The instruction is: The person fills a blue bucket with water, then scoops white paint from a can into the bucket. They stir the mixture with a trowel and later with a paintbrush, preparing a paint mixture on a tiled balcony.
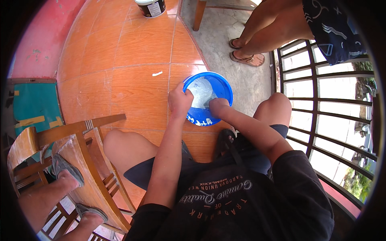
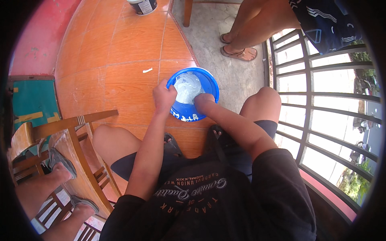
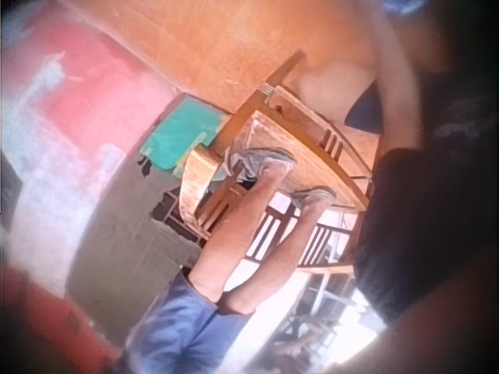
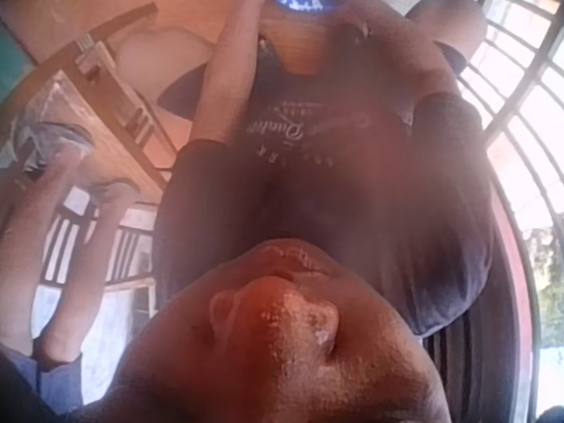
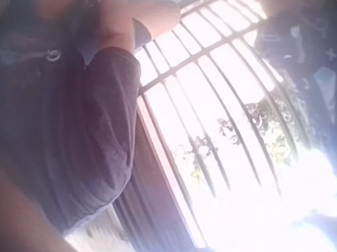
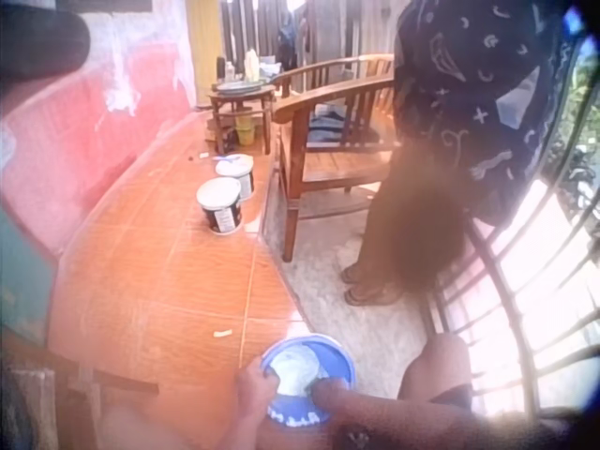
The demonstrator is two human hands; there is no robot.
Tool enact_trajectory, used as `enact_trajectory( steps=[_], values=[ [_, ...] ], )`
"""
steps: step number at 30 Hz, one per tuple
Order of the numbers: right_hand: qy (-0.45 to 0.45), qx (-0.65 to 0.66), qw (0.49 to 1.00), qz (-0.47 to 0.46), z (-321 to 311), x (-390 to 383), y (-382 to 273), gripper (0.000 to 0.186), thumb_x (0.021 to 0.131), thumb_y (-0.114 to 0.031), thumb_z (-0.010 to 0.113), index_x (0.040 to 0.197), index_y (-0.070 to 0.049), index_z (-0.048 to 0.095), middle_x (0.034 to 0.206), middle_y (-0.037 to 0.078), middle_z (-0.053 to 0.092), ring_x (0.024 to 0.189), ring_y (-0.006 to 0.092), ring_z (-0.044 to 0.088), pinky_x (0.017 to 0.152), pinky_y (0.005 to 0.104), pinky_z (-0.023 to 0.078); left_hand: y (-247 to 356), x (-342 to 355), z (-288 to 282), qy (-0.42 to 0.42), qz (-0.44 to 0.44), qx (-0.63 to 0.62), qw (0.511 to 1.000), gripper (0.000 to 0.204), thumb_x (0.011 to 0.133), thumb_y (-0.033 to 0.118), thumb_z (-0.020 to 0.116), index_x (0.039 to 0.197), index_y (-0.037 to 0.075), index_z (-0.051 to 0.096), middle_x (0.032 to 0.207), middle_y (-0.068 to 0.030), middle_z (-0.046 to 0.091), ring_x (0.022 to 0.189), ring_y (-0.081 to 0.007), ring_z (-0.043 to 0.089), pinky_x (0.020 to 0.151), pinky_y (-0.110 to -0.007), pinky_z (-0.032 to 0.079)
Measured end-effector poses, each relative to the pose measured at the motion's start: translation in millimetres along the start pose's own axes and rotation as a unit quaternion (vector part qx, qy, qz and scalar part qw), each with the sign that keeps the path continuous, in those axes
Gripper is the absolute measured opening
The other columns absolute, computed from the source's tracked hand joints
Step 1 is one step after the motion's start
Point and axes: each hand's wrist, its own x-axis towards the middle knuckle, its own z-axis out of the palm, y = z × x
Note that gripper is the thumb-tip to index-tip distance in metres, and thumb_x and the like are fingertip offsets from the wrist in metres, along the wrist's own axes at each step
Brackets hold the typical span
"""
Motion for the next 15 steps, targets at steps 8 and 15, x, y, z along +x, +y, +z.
enact_trajectory(
  steps=[8,15],
  values=[
    [0.046,0.169,0.984,-0.011,-1.7,18.5,-6.4,0.032,0.088,-0.024,0.061,0.105,-0.001,0.076,0.106,0.024,0.073,0.103,0.0359,0.072,0.09,0.0464,0.057,8.4,-1.7,3.8,-0.002,0.033,0.003,0.999,0.018,0.081,0.016,0.061,0.092,0.005,0.068,0.076,-0.0246,0.069,0.075,-0.046,0.068,0.069,-0.056,0.052],
    [0.075,0.077,0.993,0.042,-24.9,11.1,24.8,0.027,0.088,-0.017,0.063,0.109,-0.006,0.077,0.114,0.019,0.074,0.107,0.033,0.072,0.091,0.0437,0.057,3.9,4.8,5.5,-0.002,0.015,-0.011,1.0,0.016,0.081,0.015,0.061,0.092,0.004,0.067,0.074,-0.0241,0.067,0.072,-0.0457,0.067,0.068,-0.056,0.052]
  ],
)
